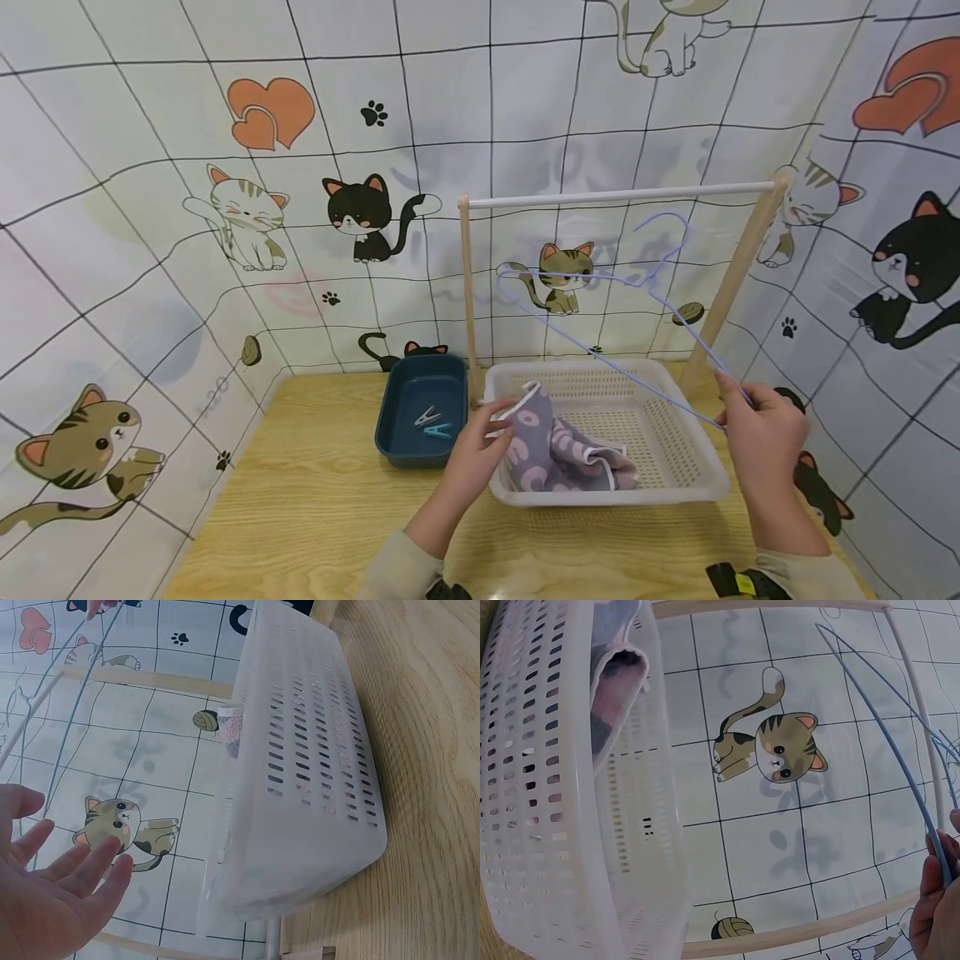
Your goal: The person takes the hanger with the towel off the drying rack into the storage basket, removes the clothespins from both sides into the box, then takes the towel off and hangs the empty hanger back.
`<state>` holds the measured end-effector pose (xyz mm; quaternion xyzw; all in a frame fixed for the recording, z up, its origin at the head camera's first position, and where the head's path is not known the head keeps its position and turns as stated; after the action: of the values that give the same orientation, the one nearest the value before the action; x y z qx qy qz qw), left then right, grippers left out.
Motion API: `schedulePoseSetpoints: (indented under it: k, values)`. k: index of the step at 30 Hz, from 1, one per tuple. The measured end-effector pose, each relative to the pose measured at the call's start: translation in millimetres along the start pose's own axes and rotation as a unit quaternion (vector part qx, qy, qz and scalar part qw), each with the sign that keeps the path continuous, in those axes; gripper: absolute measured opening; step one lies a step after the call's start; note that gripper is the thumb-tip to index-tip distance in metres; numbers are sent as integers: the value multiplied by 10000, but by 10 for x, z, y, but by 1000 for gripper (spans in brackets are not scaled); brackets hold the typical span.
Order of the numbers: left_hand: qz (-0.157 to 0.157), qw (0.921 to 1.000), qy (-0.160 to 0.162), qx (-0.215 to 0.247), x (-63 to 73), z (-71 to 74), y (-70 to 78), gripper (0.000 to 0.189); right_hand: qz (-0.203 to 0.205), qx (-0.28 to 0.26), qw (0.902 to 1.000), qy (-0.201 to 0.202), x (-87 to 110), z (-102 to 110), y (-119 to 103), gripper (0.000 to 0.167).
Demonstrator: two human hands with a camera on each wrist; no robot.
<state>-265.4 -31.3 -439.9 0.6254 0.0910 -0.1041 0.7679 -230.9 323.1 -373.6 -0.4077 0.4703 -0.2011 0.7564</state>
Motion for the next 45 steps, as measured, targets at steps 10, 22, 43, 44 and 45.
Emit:
schedulePoseSetpoints:
  k: [10,22,43,44,45]
  values:
    - [-65,9986,443,-293,55,240,-29,32,-42,-280,9994,-215,-70,-148,-111,36]
    - [99,9987,490,-84,92,388,-11,28,115,-761,9964,-348,-247,-307,-331,29]
    - [116,9988,425,-205,158,429,161,26,259,-628,9946,-781,-231,-494,-292,27]
    - [132,9987,438,-221,151,432,108,26,246,-639,9942,-827,-223,-495,-281,28]
    - [161,9986,447,-248,147,435,57,27,237,-651,9939,-863,-213,-496,-271,28]
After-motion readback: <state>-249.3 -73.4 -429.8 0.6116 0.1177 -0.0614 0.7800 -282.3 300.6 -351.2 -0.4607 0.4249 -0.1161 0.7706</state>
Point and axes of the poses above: each hand's wrist, its own x-axis away from the middle knuckle, its own z-axis out of the back of the hand, y = z × x, the point moved 6 cm from there along -x, towards the middle knuckle, and after that the axes turned 12 degrees about y, right-handed, at the moved point
